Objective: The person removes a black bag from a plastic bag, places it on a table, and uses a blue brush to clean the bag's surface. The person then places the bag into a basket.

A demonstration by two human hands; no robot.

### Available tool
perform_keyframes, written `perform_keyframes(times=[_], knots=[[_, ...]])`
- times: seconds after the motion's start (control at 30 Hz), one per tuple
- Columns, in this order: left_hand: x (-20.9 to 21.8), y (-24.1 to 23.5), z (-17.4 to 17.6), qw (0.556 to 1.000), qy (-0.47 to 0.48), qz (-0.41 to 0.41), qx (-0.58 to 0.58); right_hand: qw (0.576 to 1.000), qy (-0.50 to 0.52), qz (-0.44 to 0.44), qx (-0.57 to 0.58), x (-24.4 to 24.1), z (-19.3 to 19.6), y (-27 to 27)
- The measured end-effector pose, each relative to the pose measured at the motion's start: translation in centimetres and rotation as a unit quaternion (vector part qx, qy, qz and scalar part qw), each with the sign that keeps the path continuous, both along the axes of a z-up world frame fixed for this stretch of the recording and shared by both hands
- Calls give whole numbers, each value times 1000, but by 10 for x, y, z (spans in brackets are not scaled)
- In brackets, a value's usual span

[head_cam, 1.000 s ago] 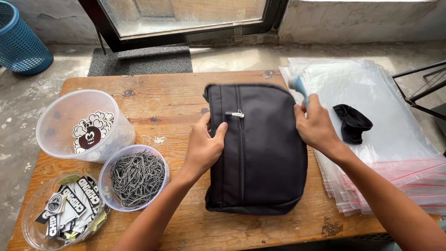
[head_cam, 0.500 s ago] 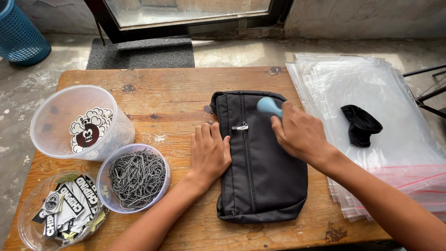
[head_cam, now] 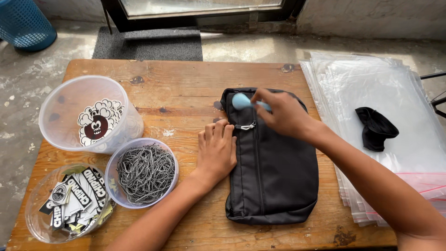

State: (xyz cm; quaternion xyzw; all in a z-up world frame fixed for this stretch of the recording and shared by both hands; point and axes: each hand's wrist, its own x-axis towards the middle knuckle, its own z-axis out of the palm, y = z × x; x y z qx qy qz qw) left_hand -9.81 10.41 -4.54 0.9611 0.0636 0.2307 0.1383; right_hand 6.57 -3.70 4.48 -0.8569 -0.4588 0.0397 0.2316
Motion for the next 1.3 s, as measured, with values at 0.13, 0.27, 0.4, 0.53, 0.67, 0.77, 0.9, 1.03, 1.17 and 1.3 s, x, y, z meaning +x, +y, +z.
perform_keyframes(times=[0.13, 0.27, 0.4, 0.53, 0.67, 0.77, 0.9, 1.03, 1.17, 1.3], knots=[[0, 0, -5, 1000, 13, 7, 6, 995, 60, -10, -77, -42, -1, -25], [-1, -1, -5, 1000, 25, 9, 3, 961, 217, 13, -173, -89, 18, -57], [0, -4, -2, 999, -22, 28, 15, 895, 306, 97, -308, -109, 53, -79], [-6, -7, 11, 996, -77, -29, -27, 962, 203, 46, -178, -94, 26, -77], [-11, -12, 8, 993, -15, -97, -69, 980, 159, 3, -123, -110, 2, -80], [-13, -13, 9, 996, -1, -87, -31, 949, 262, 48, -170, -127, 25, -96], [-16, -23, 26, 980, -70, -147, -116, 918, 350, 10, -186, -133, 47, -122], [-28, -40, 47, 924, -70, -279, -254, 950, 287, -44, -116, -137, 24, -146], [-30, -39, 39, 936, 25, -305, -171, 947, 248, -5, -203, -134, 16, -178], [-29, -42, 37, 946, 33, -290, -141, 961, 63, -86, -257, -132, 23, -219]])
